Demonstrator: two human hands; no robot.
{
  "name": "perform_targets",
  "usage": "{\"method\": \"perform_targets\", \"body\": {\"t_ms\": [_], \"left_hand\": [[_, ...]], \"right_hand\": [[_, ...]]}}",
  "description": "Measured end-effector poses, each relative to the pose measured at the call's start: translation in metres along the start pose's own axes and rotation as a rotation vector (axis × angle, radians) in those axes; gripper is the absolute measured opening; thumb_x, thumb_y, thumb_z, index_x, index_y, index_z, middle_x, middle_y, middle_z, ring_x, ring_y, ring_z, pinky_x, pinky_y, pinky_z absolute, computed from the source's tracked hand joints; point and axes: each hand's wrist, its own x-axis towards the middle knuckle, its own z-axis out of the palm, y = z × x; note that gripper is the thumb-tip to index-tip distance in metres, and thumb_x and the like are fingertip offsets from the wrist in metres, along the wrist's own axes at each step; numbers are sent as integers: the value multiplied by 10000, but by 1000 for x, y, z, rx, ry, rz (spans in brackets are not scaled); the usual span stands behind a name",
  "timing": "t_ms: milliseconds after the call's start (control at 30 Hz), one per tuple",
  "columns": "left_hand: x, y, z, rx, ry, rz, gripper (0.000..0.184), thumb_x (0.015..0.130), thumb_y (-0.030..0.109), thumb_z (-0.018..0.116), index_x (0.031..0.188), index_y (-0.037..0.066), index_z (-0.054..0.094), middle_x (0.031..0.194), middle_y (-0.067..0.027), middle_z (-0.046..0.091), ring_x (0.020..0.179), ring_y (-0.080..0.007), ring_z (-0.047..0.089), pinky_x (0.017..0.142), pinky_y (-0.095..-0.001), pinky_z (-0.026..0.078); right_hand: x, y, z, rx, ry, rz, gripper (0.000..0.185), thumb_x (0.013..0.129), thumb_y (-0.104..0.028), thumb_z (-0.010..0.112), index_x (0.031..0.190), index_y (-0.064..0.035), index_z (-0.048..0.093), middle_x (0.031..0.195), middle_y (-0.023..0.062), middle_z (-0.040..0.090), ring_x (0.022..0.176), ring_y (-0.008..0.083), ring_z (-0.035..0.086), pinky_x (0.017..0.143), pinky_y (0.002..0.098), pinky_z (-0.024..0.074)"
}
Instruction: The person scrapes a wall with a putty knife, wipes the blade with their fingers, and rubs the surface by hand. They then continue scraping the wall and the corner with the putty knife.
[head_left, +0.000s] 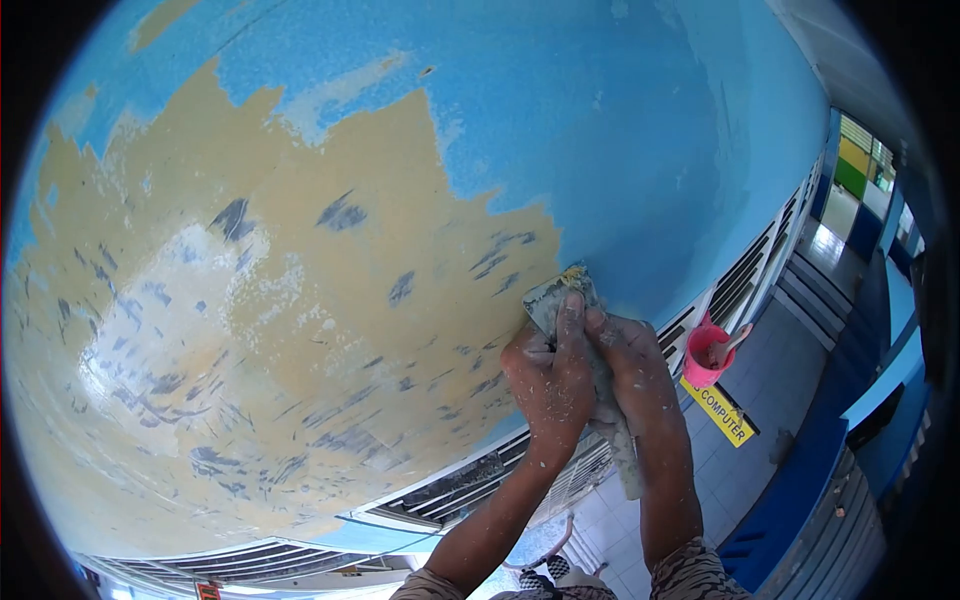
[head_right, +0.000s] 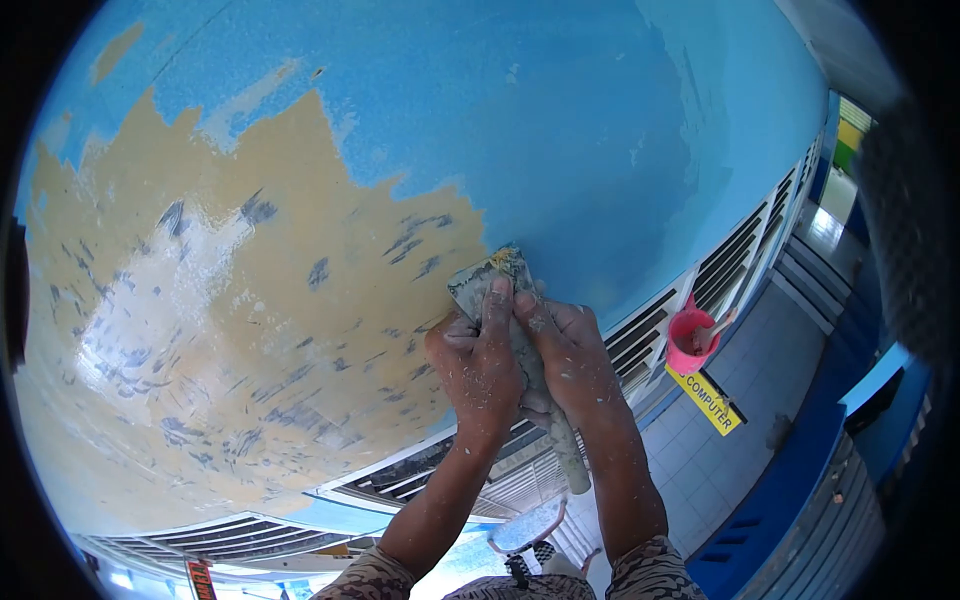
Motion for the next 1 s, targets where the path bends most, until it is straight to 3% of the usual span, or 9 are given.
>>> {"method": "perform_targets", "body": {"t_ms": [233,333,500,600,667,800,867,900,1000], "left_hand": [[8,8,-1,-15,72,149,292,1004,200,684,921,-76,738,732,-91,709,651,-96,584,603,-301,481],[16,34,-1,24,31,14,296,1001,198,689,891,-74,727,700,-78,690,637,-88,563,603,-303,471],[21,18,7,-191,182,315,387,999,246,694,775,-68,664,599,-107,616,552,-143,514,542,-390,428],[35,52,-2,46,66,128,396,1005,236,685,748,-63,647,577,-100,597,536,-138,487,528,-391,413],[37,56,2,-34,72,172,408,1006,233,681,727,-61,631,564,-97,586,527,-136,473,518,-391,402],[29,40,6,-171,221,391,444,1011,222,676,672,-51,590,523,-67,552,502,-124,426,489,-377,365],[32,52,-5,-57,142,248,368,1008,219,683,763,-54,647,617,-55,613,563,-102,476,529,-342,406],[34,61,-9,63,60,101,311,1005,216,691,855,-56,705,711,-42,674,623,-80,527,570,-307,448],[43,68,-4,-139,46,158,314,1000,213,695,847,-61,711,716,-48,675,619,-82,522,569,-317,448]], "right_hand": [[9,-8,6,-96,13,-205,612,1067,-521,516,1008,60,702,817,108,672,786,183,571,818,379,493],[11,-26,14,-174,122,-233,620,1068,-531,506,1031,55,703,814,109,670,784,182,574,816,371,495],[14,-18,15,-339,181,-392,615,1069,-526,508,1030,59,694,707,61,638,665,173,587,713,349,510],[14,-54,19,-150,57,-388,610,1070,-520,505,1019,59,690,707,63,637,653,176,583,699,356,511],[11,-74,20,26,-3,-80,599,1071,-499,513,997,69,687,729,60,656,661,139,547,686,341,500],[19,-38,13,-141,-24,-333,575,1072,-476,524,979,67,690,735,63,660,657,124,543,664,348,496],[18,-45,18,-170,12,-400,569,1071,-475,527,977,61,694,727,71,654,650,133,552,657,361,497],[18,-54,20,-172,11,-398,569,1071,-475,527,977,61,694,727,71,654,650,133,552,657,361,497],[20,-68,22,47,-77,-174,565,1074,-472,523,971,56,693,725,76,653,658,130,562,664,370,501]]}}
